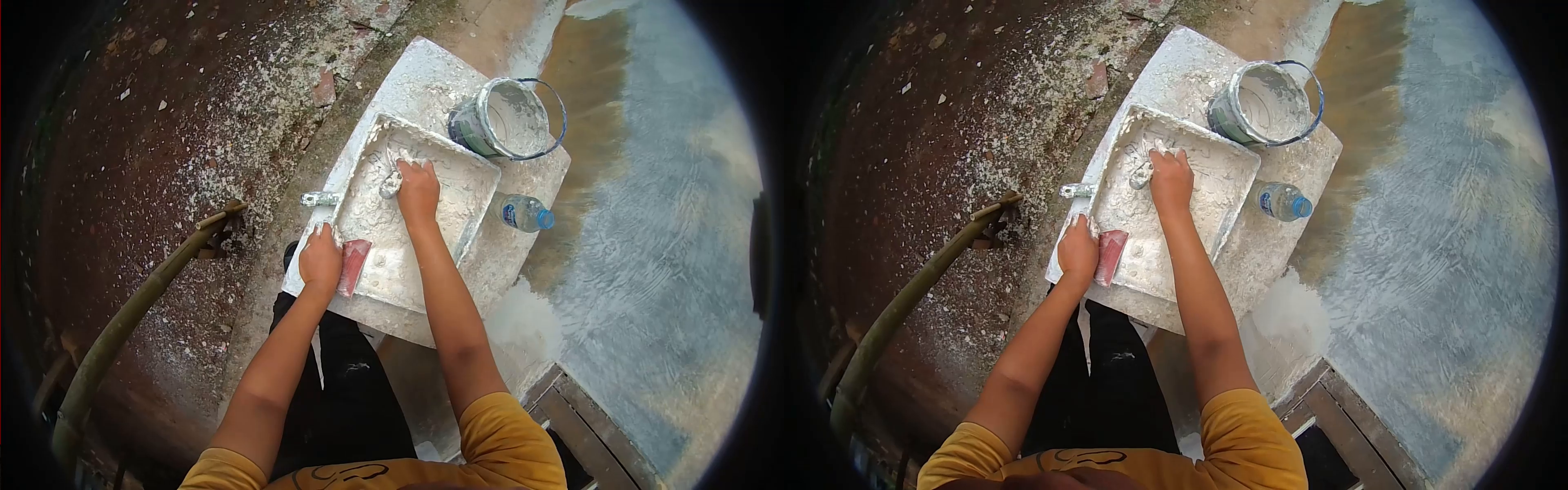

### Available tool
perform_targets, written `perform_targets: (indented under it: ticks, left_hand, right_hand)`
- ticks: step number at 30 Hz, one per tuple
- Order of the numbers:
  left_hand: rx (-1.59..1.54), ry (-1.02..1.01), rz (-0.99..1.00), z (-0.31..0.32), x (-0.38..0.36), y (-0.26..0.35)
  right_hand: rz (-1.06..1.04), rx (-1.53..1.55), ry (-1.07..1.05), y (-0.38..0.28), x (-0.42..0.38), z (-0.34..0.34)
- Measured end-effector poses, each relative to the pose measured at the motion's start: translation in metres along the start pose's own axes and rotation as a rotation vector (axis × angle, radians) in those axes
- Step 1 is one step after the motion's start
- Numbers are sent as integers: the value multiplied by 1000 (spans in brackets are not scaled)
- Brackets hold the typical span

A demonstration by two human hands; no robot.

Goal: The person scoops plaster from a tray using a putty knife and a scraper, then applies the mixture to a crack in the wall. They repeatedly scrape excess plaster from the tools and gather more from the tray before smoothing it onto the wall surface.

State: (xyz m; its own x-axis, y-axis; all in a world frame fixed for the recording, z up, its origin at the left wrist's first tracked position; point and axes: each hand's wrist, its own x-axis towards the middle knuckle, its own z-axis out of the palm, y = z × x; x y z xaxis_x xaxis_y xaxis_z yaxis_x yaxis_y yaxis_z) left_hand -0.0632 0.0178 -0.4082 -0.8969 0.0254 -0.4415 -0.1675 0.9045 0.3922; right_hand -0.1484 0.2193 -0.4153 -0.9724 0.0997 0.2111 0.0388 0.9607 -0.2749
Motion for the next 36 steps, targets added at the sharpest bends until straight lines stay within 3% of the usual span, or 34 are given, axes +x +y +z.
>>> perform_targets:
  ticks: [3,7,9,10,12,18,27,33,35,36]
  left_hand:
    - [-5,14,0,-1,0,0]
    - [7,15,-16,0,0,1]
    - [1,17,-7,1,0,-1]
    - [-2,24,8,1,1,-1]
    - [2,19,7,0,0,-1]
    - [15,17,-3,0,-1,1]
    - [26,-5,-28,-1,-1,3]
    - [24,17,-8,0,-2,3]
    - [26,14,-4,-1,-3,4]
    - [23,12,-7,-2,-4,4]
  right_hand:
    - [-81,116,-152,7,-21,-22]
    - [-89,167,-114,28,-39,-58]
    - [139,-80,-26,30,-44,-72]
    - [138,-80,-28,31,-43,-70]
    - [358,-285,-74,33,-38,-64]
    - [278,-336,-40,19,-16,-37]
    - [141,-85,-121,-51,16,-10]
    - [349,77,-213,-73,33,-16]
    - [589,164,-230,-78,32,-21]
    - [586,167,-227,-77,30,-19]
